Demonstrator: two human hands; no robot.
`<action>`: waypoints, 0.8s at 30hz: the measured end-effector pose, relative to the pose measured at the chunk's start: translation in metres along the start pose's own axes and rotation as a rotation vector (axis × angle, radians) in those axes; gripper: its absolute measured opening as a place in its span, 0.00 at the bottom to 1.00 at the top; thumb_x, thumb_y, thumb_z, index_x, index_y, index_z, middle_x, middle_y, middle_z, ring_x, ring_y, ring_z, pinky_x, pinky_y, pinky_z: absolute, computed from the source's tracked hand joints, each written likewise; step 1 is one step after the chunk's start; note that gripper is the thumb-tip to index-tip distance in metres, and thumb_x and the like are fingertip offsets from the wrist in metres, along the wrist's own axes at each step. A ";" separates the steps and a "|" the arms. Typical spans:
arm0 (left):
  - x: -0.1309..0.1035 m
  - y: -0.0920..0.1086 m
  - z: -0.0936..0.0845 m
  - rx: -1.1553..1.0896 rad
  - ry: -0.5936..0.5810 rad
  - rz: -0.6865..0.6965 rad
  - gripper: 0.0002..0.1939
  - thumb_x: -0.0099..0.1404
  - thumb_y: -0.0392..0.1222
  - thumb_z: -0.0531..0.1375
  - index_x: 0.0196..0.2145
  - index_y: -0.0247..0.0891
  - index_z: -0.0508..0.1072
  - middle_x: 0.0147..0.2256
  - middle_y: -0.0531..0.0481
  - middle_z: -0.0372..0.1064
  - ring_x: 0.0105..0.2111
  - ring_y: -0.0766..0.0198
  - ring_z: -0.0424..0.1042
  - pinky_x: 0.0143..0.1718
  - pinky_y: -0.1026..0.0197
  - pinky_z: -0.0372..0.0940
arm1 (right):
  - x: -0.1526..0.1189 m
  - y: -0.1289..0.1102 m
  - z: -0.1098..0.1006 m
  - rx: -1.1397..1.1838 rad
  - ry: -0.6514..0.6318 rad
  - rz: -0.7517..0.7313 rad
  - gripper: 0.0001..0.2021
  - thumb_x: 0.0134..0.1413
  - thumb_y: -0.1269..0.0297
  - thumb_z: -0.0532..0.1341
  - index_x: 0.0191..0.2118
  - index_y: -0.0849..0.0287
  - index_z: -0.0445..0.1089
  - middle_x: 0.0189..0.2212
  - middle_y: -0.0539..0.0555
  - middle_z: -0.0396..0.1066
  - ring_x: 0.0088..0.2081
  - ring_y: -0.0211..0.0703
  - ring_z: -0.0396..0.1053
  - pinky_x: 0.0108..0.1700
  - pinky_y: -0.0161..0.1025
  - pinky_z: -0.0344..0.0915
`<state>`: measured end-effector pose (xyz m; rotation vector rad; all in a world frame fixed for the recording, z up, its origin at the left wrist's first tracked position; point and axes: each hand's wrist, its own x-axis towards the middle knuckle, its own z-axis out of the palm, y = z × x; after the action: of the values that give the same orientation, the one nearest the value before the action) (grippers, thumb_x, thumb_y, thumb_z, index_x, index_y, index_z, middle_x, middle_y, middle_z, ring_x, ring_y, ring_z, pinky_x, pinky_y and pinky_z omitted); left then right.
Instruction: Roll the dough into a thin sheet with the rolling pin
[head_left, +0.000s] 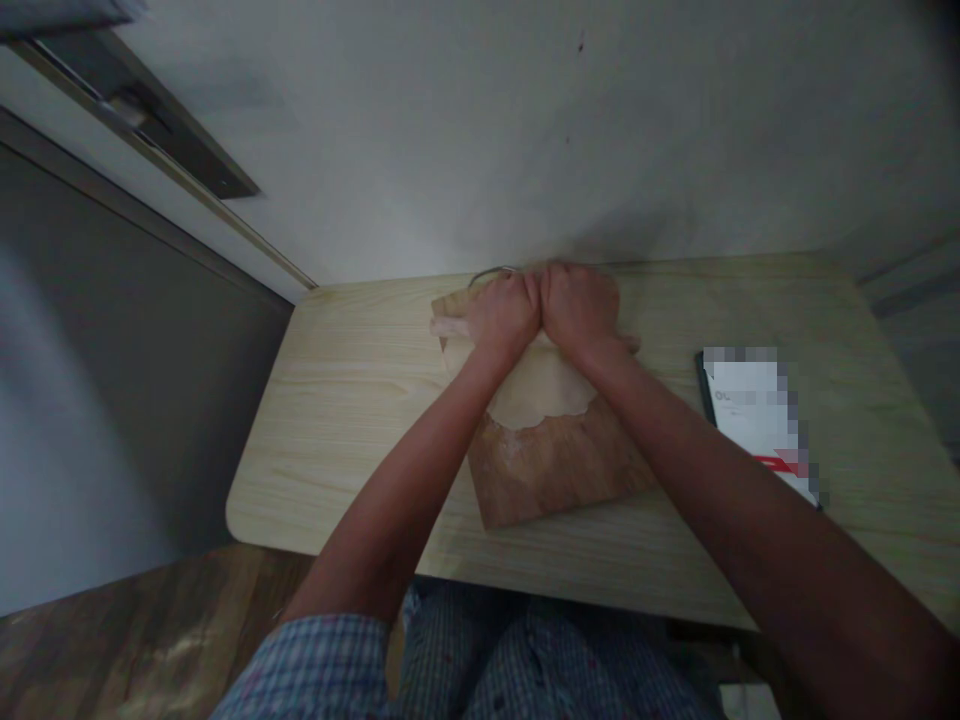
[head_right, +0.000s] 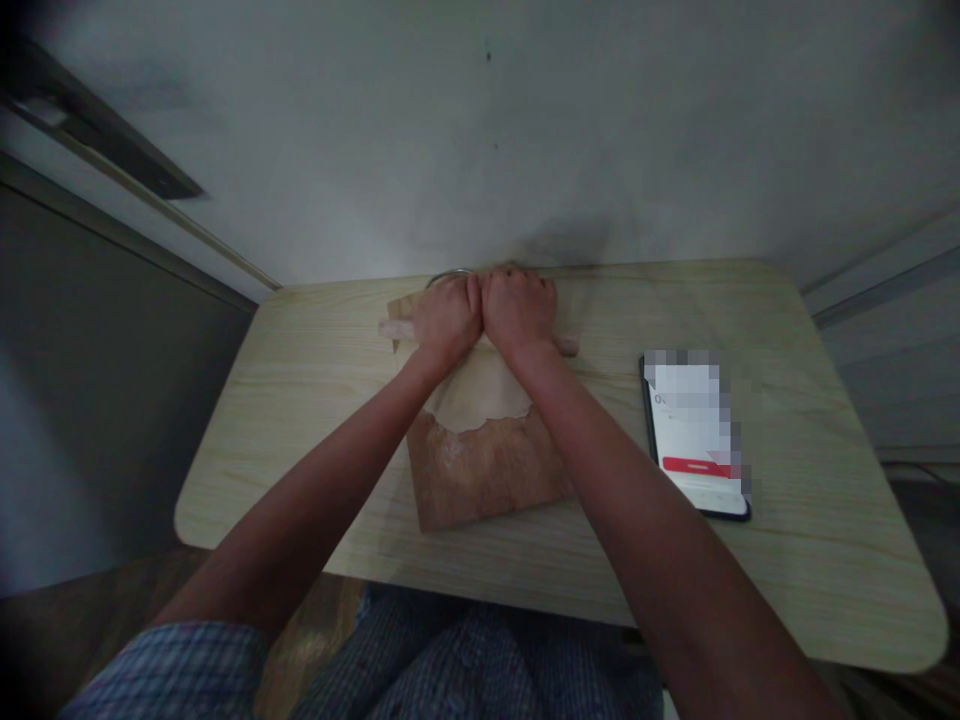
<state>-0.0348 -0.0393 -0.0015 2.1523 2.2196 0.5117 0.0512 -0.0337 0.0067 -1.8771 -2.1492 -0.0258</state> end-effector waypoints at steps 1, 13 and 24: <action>0.002 0.000 0.000 0.008 0.003 0.003 0.28 0.66 0.46 0.34 0.33 0.36 0.72 0.35 0.43 0.71 0.35 0.58 0.69 0.35 0.58 0.60 | 0.002 0.000 0.001 -0.008 0.000 0.004 0.19 0.59 0.65 0.42 0.38 0.66 0.68 0.34 0.63 0.71 0.36 0.46 0.67 0.35 0.40 0.58; -0.011 -0.003 0.000 0.029 0.024 0.011 0.24 0.66 0.44 0.37 0.36 0.35 0.71 0.38 0.42 0.70 0.40 0.57 0.67 0.38 0.56 0.59 | -0.010 -0.004 -0.002 -0.054 -0.029 -0.018 0.17 0.59 0.63 0.42 0.39 0.64 0.66 0.34 0.62 0.71 0.35 0.46 0.68 0.34 0.40 0.58; -0.060 -0.008 -0.008 0.097 0.108 0.067 0.22 0.66 0.43 0.38 0.38 0.38 0.70 0.45 0.45 0.67 0.50 0.53 0.59 0.51 0.48 0.49 | -0.057 -0.010 0.000 -0.022 0.014 -0.015 0.18 0.59 0.63 0.40 0.43 0.60 0.65 0.40 0.59 0.70 0.40 0.47 0.66 0.39 0.41 0.56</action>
<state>-0.0412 -0.0994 -0.0087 2.3070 2.2782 0.5463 0.0476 -0.0905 -0.0043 -1.8671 -2.1618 -0.0656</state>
